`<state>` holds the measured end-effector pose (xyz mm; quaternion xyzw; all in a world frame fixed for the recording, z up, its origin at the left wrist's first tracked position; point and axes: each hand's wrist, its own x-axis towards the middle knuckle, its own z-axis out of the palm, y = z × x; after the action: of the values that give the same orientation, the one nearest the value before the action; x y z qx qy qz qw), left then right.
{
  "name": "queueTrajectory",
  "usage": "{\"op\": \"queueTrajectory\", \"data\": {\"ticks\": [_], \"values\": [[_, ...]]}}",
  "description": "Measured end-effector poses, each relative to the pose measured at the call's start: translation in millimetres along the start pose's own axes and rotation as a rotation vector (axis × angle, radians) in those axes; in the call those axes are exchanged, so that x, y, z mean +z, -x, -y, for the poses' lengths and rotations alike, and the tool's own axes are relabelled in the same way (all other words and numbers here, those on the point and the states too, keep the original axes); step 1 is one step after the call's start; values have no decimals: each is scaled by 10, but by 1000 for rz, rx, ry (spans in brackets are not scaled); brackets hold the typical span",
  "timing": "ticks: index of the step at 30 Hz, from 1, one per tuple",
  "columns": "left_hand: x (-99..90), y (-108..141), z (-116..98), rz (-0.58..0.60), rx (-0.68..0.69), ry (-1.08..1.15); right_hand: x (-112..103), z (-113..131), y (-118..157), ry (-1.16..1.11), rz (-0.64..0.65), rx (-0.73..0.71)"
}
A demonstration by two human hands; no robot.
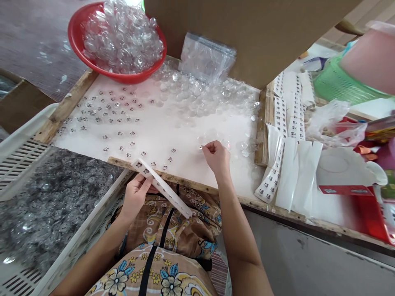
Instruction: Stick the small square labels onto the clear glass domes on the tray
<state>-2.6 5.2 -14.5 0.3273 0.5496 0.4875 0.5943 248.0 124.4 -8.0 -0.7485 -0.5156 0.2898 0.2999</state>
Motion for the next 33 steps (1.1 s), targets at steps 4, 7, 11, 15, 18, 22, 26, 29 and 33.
{"op": "queueTrajectory", "data": {"ticks": [4,7,11,15,18,22,26,29,33], "values": [[-10,8,-28,4,-7,-11,24,14,-21,61,-3,-5],[-10,15,-31,4,-9,-16,56,13,-9,127,2,-56],[-6,12,-17,0,-13,-17,181,48,73,225,-19,-192],[3,12,-11,1,-13,-19,419,205,189,222,65,-290],[-16,25,-17,-1,-13,-15,557,329,233,127,183,-311],[-99,44,-17,-35,-13,14,480,317,233,106,301,-352],[-164,34,-10,-57,0,40,300,212,229,287,465,-473],[-172,25,-47,-57,14,45,383,287,212,338,531,-534],[-204,82,-157,-77,45,20,897,676,181,268,619,-635]]}}
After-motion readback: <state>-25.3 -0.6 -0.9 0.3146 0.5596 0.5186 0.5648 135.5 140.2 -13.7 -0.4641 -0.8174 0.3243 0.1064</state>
